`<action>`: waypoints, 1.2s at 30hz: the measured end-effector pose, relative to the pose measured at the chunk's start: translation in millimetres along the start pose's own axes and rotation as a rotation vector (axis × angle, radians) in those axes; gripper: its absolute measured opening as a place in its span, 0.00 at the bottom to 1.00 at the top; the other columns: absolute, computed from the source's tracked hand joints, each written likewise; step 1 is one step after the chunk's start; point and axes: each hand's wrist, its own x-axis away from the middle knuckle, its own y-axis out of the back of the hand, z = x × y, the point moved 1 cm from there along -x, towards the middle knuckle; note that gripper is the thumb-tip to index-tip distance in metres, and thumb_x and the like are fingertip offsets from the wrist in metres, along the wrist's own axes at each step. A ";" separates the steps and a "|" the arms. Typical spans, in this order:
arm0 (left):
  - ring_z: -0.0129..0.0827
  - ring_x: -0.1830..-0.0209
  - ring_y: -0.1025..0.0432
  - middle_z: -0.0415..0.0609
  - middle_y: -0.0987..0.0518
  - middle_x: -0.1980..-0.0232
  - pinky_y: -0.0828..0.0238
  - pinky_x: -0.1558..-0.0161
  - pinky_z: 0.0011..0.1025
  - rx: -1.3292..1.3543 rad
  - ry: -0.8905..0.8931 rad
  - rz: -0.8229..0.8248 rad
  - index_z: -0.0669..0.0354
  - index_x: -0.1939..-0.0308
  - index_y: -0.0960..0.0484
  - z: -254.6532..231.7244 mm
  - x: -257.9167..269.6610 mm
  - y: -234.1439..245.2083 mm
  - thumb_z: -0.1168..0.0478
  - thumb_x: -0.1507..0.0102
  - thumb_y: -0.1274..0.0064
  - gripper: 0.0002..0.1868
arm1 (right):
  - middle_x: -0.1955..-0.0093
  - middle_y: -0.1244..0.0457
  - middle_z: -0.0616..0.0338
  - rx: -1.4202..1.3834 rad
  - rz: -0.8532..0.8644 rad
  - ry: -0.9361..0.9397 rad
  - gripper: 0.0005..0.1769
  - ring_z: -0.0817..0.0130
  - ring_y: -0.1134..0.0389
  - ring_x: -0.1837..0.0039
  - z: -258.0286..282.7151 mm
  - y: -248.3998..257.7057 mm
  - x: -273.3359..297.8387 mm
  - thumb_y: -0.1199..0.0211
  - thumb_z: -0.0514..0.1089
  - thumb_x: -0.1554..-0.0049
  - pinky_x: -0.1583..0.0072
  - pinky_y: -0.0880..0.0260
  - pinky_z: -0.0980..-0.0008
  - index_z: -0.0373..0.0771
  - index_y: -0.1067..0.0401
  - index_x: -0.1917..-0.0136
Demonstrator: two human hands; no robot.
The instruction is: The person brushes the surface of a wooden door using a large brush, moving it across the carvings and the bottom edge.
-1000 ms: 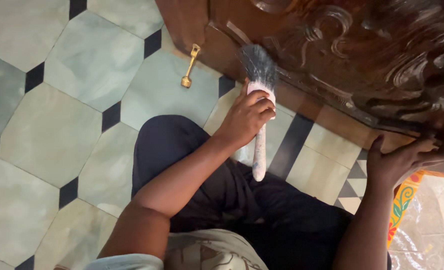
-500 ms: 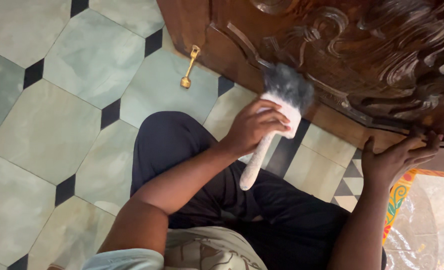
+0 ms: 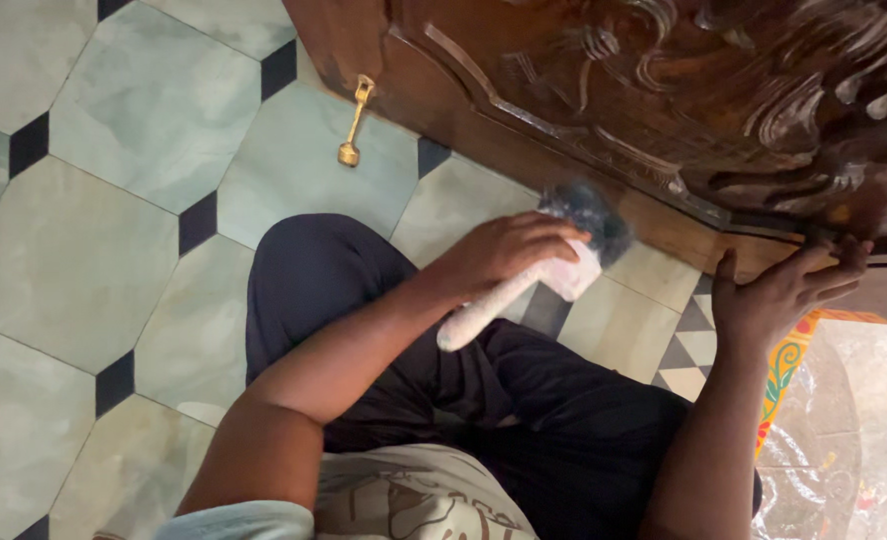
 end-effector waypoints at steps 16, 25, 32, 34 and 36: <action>0.41 0.29 0.32 0.42 0.23 0.34 0.30 0.31 0.41 -0.211 0.082 -0.227 0.51 0.47 0.21 -8.4 1.0 45.9 0.64 0.39 0.42 0.16 | 0.18 0.73 0.18 -0.047 0.033 -0.023 0.56 0.21 0.73 0.16 16.9 15.8 -0.7 0.24 0.49 0.43 0.17 0.67 0.30 0.29 0.54 0.15; 0.34 0.27 0.34 0.33 0.24 0.31 0.32 0.31 0.36 -0.276 0.018 -0.104 0.46 0.44 0.20 -5.5 -1.5 23.7 0.63 0.37 0.43 0.16 | 0.16 0.73 0.20 -0.030 0.039 -0.006 0.56 0.23 0.73 0.15 11.0 11.0 1.5 0.26 0.49 0.43 0.15 0.68 0.34 0.28 0.57 0.16; 0.40 0.27 0.34 0.40 0.23 0.33 0.33 0.29 0.40 -0.091 0.083 -0.262 0.54 0.46 0.22 -11.7 0.8 47.4 0.62 0.37 0.42 0.15 | 0.20 0.77 0.12 -0.043 0.032 -0.036 0.61 0.13 0.76 0.16 -3.9 -6.7 1.3 0.23 0.52 0.41 0.17 0.63 0.29 0.26 0.61 0.14; 0.41 0.27 0.34 0.41 0.22 0.34 0.34 0.30 0.40 -0.123 0.100 -0.233 0.53 0.46 0.21 -13.6 -0.9 46.5 0.63 0.37 0.42 0.15 | 0.19 0.77 0.13 -0.038 0.047 -0.053 0.59 0.15 0.75 0.16 -0.8 -2.9 0.8 0.23 0.52 0.40 0.16 0.64 0.29 0.29 0.58 0.14; 0.42 0.27 0.34 0.41 0.22 0.34 0.34 0.31 0.41 -0.157 0.120 -0.203 0.52 0.46 0.21 -13.1 -1.2 43.8 0.64 0.38 0.41 0.15 | 0.19 0.76 0.15 -0.036 0.064 -0.069 0.57 0.18 0.74 0.17 5.0 2.8 0.7 0.23 0.52 0.40 0.15 0.64 0.29 0.33 0.55 0.14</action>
